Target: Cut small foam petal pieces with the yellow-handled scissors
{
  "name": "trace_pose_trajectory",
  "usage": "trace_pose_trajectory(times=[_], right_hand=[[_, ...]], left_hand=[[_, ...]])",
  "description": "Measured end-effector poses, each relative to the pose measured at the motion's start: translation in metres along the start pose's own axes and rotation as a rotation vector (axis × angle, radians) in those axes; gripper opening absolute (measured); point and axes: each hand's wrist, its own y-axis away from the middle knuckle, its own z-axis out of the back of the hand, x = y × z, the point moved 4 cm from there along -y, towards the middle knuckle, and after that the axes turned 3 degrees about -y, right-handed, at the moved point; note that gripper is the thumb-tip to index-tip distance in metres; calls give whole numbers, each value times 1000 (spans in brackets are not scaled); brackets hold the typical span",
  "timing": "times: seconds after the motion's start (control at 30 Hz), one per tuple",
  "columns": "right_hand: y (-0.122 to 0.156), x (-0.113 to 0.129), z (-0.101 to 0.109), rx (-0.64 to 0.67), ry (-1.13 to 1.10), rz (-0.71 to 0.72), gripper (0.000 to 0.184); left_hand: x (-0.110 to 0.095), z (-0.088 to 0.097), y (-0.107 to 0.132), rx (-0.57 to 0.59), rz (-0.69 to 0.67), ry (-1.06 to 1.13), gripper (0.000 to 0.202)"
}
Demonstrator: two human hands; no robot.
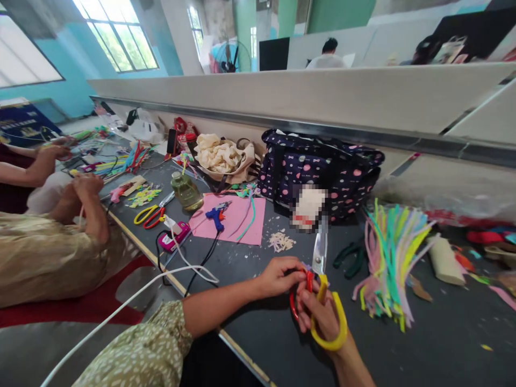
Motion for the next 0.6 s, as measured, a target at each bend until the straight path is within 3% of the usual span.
trace_pose_trajectory(times=[0.2, 0.3, 0.43, 0.6], right_hand=[[6, -7, -3, -9, -122, 27, 22], [8, 4, 2, -34, -242, 174, 15], [12, 30, 15, -140, -231, 428, 37], [14, 31, 35, -273, -82, 466, 20]], left_hand=[[-2, 2, -2, -19, -88, -154, 33], [8, 13, -4, -164, 6, -123, 34], [22, 32, -5, -378, 135, -48, 32], [29, 34, -8, -357, 188, -118, 27]])
